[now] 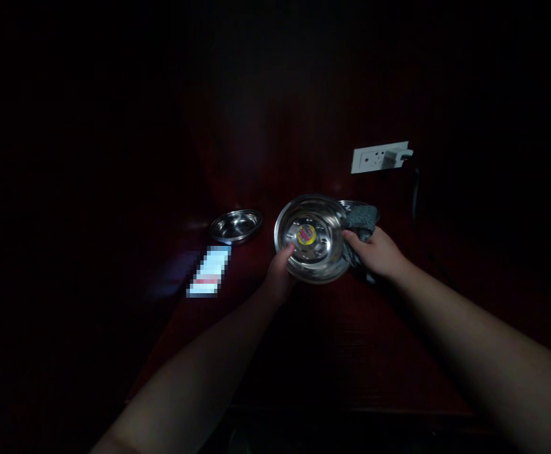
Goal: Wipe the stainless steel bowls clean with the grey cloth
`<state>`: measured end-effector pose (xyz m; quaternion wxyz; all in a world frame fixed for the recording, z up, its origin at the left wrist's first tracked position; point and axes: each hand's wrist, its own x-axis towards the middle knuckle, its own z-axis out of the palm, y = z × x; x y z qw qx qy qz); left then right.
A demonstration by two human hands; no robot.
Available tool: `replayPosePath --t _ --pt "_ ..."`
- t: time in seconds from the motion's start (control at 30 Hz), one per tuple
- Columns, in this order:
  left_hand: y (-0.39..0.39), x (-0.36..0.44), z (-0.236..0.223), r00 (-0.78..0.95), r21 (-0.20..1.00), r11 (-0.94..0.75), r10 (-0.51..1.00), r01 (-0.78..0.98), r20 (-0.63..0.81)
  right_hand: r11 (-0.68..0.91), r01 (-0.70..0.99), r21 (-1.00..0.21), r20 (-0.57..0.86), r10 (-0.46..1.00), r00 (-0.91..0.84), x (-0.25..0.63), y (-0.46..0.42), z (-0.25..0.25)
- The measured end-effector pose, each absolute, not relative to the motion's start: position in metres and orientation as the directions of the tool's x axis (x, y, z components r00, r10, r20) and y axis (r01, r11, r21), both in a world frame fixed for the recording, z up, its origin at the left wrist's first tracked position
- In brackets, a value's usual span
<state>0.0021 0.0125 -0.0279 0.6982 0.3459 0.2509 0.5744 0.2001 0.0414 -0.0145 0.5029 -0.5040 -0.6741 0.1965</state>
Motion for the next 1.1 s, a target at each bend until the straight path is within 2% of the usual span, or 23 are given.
replayPosePath --t 0.7,0.93,1.1 --pt "0.016 0.000 -0.033 0.225 0.788 0.118 0.974 -0.604 0.026 0.386 0.479 -0.788 0.447 0.895 0.014 0.202 0.042 -0.018" --pt "0.019 -0.001 -0.040 0.217 0.801 0.060 0.972 -0.596 0.088 0.368 0.465 -0.805 0.413 0.911 -0.005 0.205 0.048 -0.025" --pt "0.018 0.000 -0.041 0.144 0.795 -0.001 0.983 -0.607 0.111 0.353 0.444 -0.823 0.389 0.921 -0.011 0.203 0.046 -0.024"
